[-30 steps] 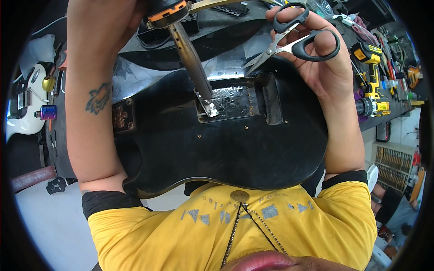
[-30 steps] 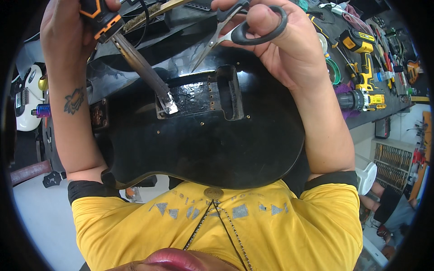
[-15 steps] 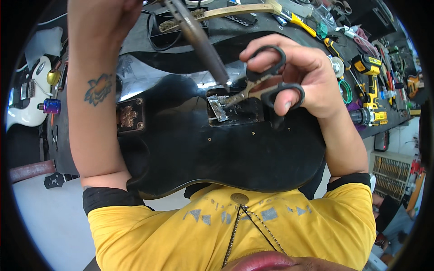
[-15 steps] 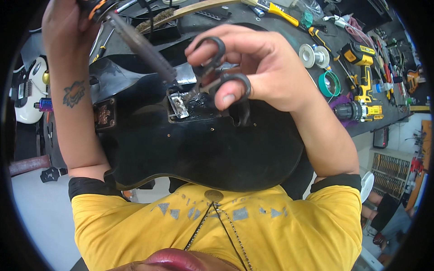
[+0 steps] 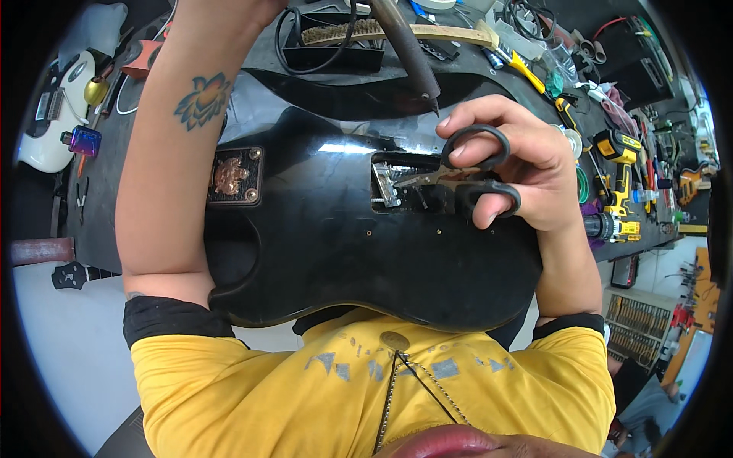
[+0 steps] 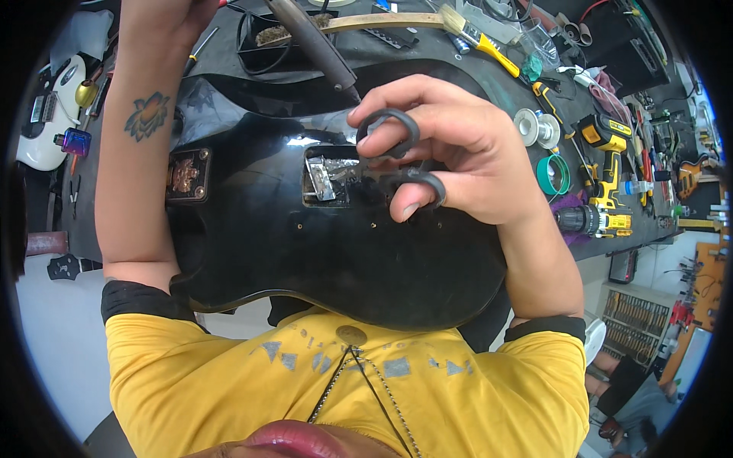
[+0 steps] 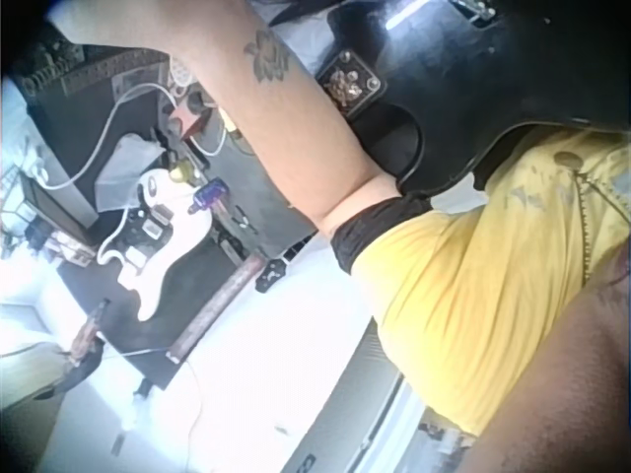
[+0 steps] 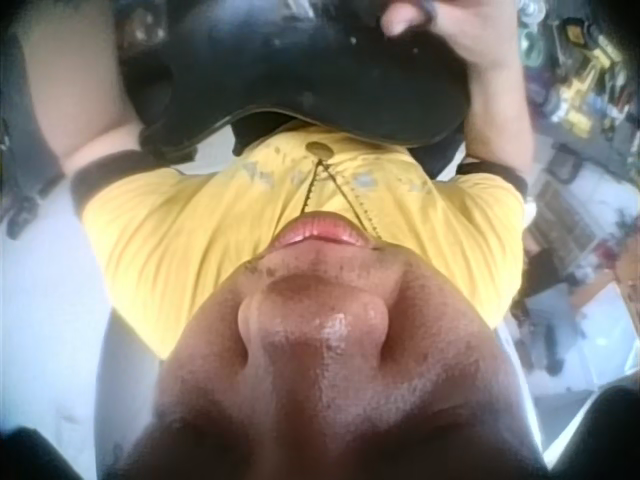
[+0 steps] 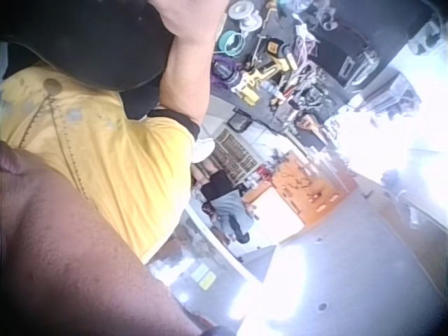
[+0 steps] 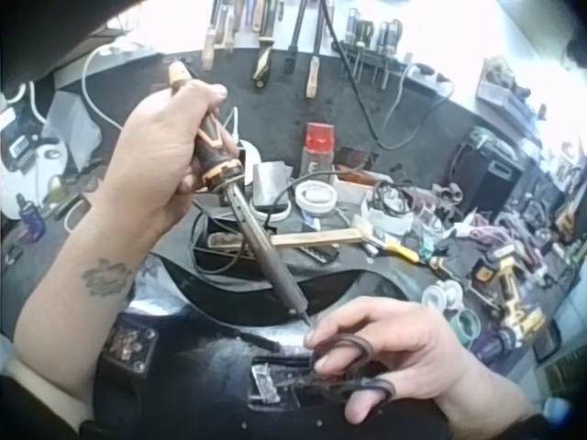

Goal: The person solders a wire connection inside the electronics cavity of an electric guitar using a soldering iron and wire, at one point using scissors to snip a component.

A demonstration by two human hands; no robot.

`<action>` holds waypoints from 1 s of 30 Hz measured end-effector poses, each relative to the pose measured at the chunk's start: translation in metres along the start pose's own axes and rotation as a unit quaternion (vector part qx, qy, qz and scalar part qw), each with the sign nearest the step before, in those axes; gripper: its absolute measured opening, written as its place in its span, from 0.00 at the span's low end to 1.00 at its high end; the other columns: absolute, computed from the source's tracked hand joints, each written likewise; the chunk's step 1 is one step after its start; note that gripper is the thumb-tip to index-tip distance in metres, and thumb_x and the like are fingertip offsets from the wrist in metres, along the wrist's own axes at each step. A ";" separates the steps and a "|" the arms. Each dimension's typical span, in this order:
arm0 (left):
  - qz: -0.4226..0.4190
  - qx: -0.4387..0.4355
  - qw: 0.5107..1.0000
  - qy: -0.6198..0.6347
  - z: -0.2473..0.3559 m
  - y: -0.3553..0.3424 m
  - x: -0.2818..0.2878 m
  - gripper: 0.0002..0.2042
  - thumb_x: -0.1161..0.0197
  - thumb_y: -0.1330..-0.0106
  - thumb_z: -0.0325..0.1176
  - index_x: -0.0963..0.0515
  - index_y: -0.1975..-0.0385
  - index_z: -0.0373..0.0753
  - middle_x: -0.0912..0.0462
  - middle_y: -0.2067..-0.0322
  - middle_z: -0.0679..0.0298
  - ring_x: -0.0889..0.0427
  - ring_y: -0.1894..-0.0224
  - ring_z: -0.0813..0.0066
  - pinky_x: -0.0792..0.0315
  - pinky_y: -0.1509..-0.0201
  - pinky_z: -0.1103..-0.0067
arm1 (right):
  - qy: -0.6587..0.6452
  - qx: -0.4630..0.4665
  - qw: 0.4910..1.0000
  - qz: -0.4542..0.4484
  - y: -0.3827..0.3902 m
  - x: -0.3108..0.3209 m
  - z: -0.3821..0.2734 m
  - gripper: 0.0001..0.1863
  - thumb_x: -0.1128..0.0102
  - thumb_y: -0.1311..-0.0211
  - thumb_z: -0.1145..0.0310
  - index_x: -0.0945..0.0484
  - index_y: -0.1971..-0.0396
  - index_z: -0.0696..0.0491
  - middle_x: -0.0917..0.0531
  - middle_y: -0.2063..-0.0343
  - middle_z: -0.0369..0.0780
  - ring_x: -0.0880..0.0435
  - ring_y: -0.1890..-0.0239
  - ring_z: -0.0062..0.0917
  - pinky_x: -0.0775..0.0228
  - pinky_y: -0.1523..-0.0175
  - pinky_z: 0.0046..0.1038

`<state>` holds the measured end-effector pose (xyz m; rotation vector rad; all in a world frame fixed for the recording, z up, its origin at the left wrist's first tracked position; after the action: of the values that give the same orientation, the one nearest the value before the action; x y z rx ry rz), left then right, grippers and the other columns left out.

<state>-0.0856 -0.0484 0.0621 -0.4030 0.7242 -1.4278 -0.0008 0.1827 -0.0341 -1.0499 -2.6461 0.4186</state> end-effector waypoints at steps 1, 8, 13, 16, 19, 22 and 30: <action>0.007 0.039 0.999 0.011 -0.006 -0.003 0.002 0.09 0.41 0.28 0.34 0.26 0.70 0.38 0.19 0.82 0.60 0.33 0.93 0.83 0.36 0.88 0.85 | 0.041 0.009 0.999 -0.013 0.000 -0.002 -0.002 0.28 0.16 0.55 0.65 0.15 0.54 0.63 0.21 0.44 0.47 0.15 0.48 0.27 0.15 0.45 0.30; 0.018 0.078 0.997 0.008 -0.018 -0.010 0.015 0.09 0.41 0.28 0.33 0.26 0.71 0.37 0.18 0.81 0.59 0.33 0.92 0.83 0.37 0.89 0.85 | 0.239 0.092 0.965 -0.051 -0.005 -0.020 -0.028 0.29 0.18 0.55 0.50 0.12 0.59 0.57 0.15 0.53 0.48 0.14 0.51 0.35 0.22 0.47 0.31; 0.027 0.053 0.998 0.018 -0.022 -0.004 0.003 0.09 0.41 0.28 0.33 0.26 0.71 0.37 0.18 0.81 0.60 0.32 0.92 0.83 0.38 0.89 0.86 | 0.270 0.102 0.956 -0.052 0.000 -0.021 -0.032 0.26 0.20 0.52 0.52 0.12 0.60 0.57 0.14 0.53 0.46 0.13 0.51 0.36 0.20 0.49 0.32; 0.033 0.053 0.998 0.003 -0.017 0.001 0.003 0.09 0.41 0.28 0.33 0.26 0.71 0.37 0.18 0.81 0.60 0.32 0.92 0.84 0.38 0.90 0.86 | 0.270 0.121 0.953 -0.060 -0.002 -0.023 -0.033 0.26 0.20 0.52 0.52 0.12 0.60 0.58 0.14 0.54 0.47 0.13 0.52 0.36 0.20 0.49 0.31; 0.029 0.050 0.998 0.001 -0.020 -0.006 0.009 0.10 0.41 0.28 0.33 0.25 0.71 0.37 0.18 0.81 0.60 0.32 0.92 0.84 0.38 0.90 0.87 | 0.269 0.132 0.953 -0.053 -0.002 -0.021 -0.037 0.26 0.20 0.52 0.52 0.12 0.60 0.58 0.14 0.54 0.47 0.12 0.54 0.37 0.19 0.49 0.31; 0.044 0.071 0.997 0.002 -0.024 -0.007 0.011 0.10 0.42 0.28 0.34 0.25 0.71 0.37 0.18 0.81 0.61 0.31 0.92 0.84 0.37 0.90 0.87 | 0.274 0.144 0.950 -0.048 -0.002 -0.022 -0.040 0.26 0.20 0.51 0.53 0.12 0.60 0.58 0.14 0.55 0.47 0.12 0.55 0.37 0.19 0.51 0.30; 0.054 0.104 0.993 -0.024 -0.020 -0.001 0.003 0.09 0.41 0.28 0.34 0.26 0.70 0.38 0.19 0.81 0.60 0.32 0.92 0.84 0.36 0.88 0.86 | 0.297 0.115 0.948 -0.013 0.001 -0.048 -0.047 0.20 0.19 0.57 0.71 0.16 0.64 0.63 0.16 0.54 0.49 0.12 0.60 0.35 0.17 0.56 0.29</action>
<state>-0.0997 -0.0480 0.0475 -0.2316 0.5438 -1.3721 0.0498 0.1580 0.0022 -0.8916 -2.0215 0.3284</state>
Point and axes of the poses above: each hand's wrist, its own y-axis away from the middle knuckle, its own x-axis out of the back of the hand, z = x × y, the point moved 8 cm from there along -y, towards the middle knuckle
